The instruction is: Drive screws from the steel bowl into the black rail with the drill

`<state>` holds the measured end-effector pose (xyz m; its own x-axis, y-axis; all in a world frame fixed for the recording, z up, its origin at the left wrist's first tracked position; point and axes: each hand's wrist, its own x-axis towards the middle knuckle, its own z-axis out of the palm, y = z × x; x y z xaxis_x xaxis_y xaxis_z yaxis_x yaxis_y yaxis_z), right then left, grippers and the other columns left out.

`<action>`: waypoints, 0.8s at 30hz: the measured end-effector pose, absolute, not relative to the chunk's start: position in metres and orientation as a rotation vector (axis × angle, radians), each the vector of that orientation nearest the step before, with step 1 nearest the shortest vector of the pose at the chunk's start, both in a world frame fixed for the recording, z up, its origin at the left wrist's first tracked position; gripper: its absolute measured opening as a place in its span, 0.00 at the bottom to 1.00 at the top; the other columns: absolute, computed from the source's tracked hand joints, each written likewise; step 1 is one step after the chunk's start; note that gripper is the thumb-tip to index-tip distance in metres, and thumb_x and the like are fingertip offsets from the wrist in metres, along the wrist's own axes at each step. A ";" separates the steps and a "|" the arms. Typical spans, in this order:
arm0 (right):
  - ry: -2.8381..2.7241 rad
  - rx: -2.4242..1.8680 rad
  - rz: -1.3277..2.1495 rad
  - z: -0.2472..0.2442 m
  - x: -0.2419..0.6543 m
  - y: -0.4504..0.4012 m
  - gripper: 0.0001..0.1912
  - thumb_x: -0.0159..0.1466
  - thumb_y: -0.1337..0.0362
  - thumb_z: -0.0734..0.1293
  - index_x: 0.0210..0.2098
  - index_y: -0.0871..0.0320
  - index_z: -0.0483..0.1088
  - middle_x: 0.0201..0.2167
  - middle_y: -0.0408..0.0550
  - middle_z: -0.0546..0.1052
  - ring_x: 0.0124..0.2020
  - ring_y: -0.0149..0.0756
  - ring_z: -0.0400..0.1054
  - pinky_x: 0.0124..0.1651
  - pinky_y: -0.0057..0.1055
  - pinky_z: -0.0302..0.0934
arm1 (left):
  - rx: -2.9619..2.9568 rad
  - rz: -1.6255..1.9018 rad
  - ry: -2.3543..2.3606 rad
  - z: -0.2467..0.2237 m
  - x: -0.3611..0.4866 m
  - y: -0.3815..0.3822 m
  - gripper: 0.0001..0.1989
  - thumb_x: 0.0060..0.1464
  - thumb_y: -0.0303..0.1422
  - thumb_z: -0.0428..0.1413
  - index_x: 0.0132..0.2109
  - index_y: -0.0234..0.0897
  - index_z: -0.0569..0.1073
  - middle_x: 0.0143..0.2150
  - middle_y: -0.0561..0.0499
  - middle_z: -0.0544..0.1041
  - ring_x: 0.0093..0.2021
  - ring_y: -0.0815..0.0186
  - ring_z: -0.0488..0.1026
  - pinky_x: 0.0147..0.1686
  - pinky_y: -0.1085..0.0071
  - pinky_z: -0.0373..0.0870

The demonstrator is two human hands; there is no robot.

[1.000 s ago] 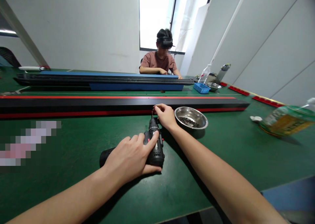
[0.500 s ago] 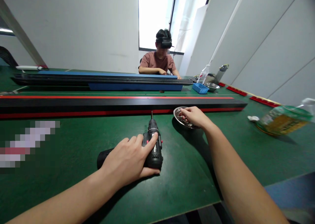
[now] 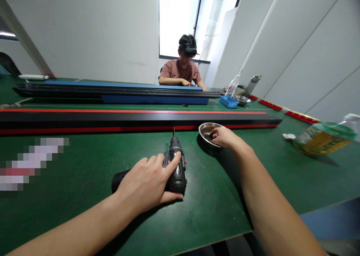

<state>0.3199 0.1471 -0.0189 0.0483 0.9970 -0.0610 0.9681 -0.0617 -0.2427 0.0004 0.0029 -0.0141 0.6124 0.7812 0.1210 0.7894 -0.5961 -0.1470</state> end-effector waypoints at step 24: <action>-1.823 -2.131 0.295 -0.009 0.309 0.137 0.15 0.59 0.74 0.69 0.41 0.58 0.84 0.36 0.54 0.83 0.34 0.39 0.77 0.36 0.28 0.63 | -2.656 -0.050 -1.321 -0.016 0.000 0.005 0.49 0.56 0.65 0.47 0.76 0.44 0.49 0.48 0.40 0.75 0.42 0.50 0.75 0.42 0.56 0.72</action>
